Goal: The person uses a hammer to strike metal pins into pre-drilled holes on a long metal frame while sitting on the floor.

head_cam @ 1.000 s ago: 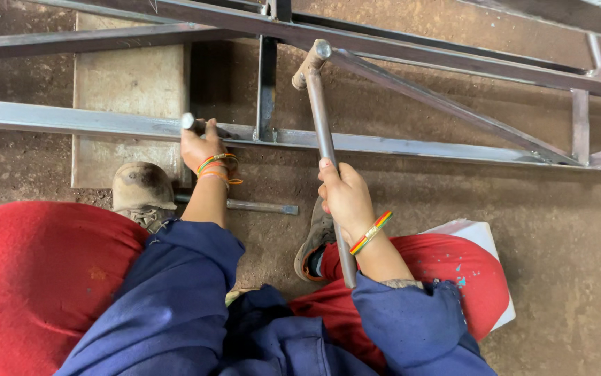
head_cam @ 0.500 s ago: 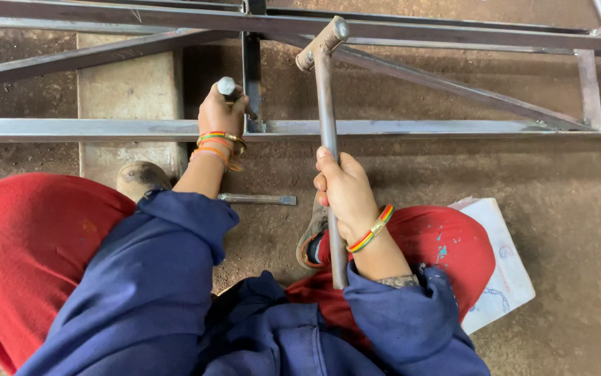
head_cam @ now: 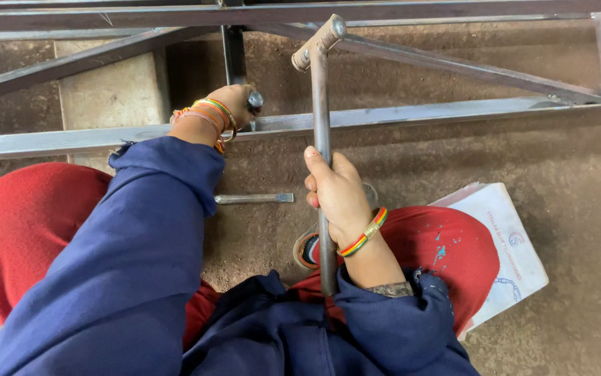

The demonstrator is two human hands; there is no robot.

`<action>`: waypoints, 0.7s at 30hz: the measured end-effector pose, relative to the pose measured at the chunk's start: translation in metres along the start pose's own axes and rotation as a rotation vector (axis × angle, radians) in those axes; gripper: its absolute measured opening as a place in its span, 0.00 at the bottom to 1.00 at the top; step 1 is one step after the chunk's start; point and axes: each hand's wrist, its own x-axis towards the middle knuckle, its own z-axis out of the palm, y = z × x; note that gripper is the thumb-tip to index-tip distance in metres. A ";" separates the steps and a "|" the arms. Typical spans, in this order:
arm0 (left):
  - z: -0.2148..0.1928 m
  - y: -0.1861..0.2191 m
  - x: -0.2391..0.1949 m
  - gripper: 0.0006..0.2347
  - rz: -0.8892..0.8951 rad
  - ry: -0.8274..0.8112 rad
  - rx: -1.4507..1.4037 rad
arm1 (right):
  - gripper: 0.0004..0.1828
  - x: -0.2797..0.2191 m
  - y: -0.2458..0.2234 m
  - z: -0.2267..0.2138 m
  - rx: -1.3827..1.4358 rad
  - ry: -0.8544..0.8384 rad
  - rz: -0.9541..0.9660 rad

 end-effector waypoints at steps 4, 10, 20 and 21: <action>-0.001 0.003 0.019 0.14 0.006 -0.163 0.020 | 0.15 0.005 -0.001 -0.006 -0.014 0.016 0.006; 0.011 -0.012 0.035 0.10 0.063 -0.187 0.021 | 0.16 0.006 0.003 -0.008 -0.008 0.080 -0.052; 0.031 -0.026 0.027 0.11 -0.029 -0.179 -0.219 | 0.25 0.029 0.062 -0.006 -0.870 0.172 -0.262; 0.030 -0.025 0.024 0.12 -0.012 -0.154 -0.192 | 0.26 0.031 0.066 -0.004 -0.858 0.155 -0.245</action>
